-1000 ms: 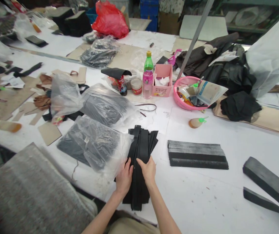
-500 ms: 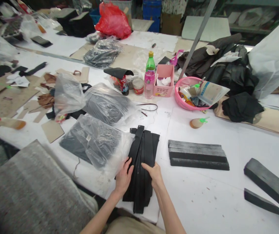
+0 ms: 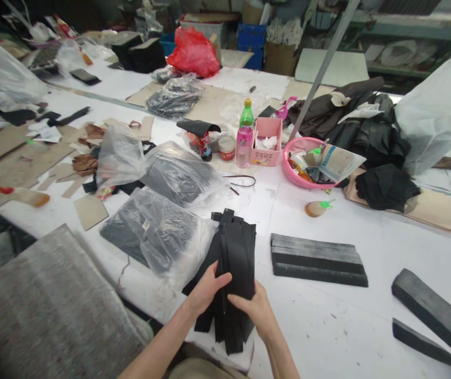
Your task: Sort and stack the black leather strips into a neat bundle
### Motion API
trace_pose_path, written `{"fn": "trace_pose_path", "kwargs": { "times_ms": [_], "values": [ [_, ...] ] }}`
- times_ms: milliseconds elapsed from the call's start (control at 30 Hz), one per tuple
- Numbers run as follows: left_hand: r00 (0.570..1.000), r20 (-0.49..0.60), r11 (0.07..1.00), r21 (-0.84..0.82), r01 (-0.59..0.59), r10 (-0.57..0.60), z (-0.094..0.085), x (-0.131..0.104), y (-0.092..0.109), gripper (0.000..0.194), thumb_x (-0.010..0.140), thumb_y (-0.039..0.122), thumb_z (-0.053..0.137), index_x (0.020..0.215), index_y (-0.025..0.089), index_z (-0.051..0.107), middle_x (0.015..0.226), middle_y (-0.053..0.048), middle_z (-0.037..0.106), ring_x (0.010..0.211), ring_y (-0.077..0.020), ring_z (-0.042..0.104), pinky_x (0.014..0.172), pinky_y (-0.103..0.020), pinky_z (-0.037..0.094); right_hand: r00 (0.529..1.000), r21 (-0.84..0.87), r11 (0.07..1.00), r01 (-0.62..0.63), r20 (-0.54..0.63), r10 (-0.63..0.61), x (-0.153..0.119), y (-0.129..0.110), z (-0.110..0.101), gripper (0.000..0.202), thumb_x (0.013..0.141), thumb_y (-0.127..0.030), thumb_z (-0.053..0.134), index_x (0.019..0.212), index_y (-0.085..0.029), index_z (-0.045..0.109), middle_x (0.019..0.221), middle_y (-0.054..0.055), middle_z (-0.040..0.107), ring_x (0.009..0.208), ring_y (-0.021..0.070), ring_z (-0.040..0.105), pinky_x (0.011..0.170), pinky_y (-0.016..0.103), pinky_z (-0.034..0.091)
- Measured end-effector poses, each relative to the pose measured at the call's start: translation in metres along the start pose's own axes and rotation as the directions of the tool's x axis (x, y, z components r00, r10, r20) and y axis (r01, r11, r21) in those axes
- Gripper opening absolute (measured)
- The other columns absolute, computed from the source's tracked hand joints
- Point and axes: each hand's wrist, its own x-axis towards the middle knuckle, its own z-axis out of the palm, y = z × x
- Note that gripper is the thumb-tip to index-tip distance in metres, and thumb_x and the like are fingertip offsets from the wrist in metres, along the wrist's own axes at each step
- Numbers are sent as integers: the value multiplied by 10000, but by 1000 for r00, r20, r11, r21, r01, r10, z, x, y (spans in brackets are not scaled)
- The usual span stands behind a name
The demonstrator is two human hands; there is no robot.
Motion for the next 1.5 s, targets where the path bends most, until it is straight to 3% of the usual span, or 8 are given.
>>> {"fn": "trace_pose_path", "kwargs": {
  "times_ms": [200, 333, 567, 700, 900, 1100, 1233, 1500],
  "values": [
    [991, -119, 980, -180, -88, 67, 9, -2, 1, 684, 664, 289, 825, 1277, 165, 547, 1223, -126, 649, 1100, -280, 612, 990, -424, 466, 998, -193, 980, 57, 11, -56, -6, 10, 1, 449, 650, -292, 801, 1067, -185, 672, 993, 54, 736, 895, 287, 682, 817, 421, 565],
    [1000, -6, 982, -188, 26, -27, -3, -1, -5, 627, 623, 306, 845, 1170, 101, 619, 1156, -163, 675, 1066, -318, 624, 962, -450, 474, 995, -207, 975, 81, 74, -67, -3, 9, 6, 437, 687, -303, 772, 1092, -192, 653, 1043, 53, 724, 947, 285, 672, 854, 409, 552],
    [998, -28, 970, -238, 40, -48, -14, -3, -12, 612, 613, 191, 834, 1186, 132, 626, 1124, -127, 693, 1007, -284, 644, 937, -442, 487, 957, -439, 893, 103, -201, -209, 2, 29, 20, 629, 683, -359, 776, 1216, -193, 487, 1076, 96, 668, 946, 280, 655, 838, 408, 552],
    [998, -39, 983, -181, 44, -51, -11, -4, -10, 584, 604, 223, 852, 1144, 117, 658, 1107, -134, 699, 992, -287, 645, 925, -431, 492, 907, -454, 852, 261, -186, -377, 12, 30, 15, 845, 587, -299, 828, 1324, -187, 431, 1286, 123, 568, 1172, 309, 559, 995, 442, 481],
    [988, -142, 998, 22, -59, 62, -3, -2, 4, 504, 675, 296, 820, 1122, 116, 671, 1086, -120, 704, 1002, -272, 628, 929, -399, 493, 974, -399, 895, 199, -21, -226, 21, 17, 18, 609, 704, -357, 750, 1249, -176, 546, 1162, 111, 681, 1055, 303, 647, 908, 437, 538],
    [988, -149, 989, -138, -53, 32, 14, -4, 4, 562, 623, 295, 852, 1137, 148, 679, 1089, -98, 706, 1002, -267, 632, 911, -382, 497, 989, -404, 909, 106, -54, -139, 26, 25, 8, 476, 592, -511, 765, 879, -136, 702, 871, 115, 749, 829, 343, 700, 705, 404, 597],
    [984, -143, 991, -71, -117, 106, 21, 2, 15, 483, 663, 335, 830, 1078, 114, 715, 1102, -134, 703, 1025, -297, 633, 940, -418, 485, 993, -326, 945, 25, -100, -61, 27, 17, -2, 542, 564, -514, 807, 932, -127, 718, 903, 102, 751, 890, 339, 696, 737, 376, 602],
    [988, -141, 915, -387, -114, 63, 7, -7, 9, 534, 674, 356, 824, 1127, 115, 677, 1059, -144, 707, 945, -268, 666, 894, -384, 505, 989, -447, 891, 78, 149, -12, 21, -13, 7, 474, 615, -467, 777, 943, -133, 706, 905, 110, 748, 826, 319, 699, 731, 411, 597]
  ]
}}
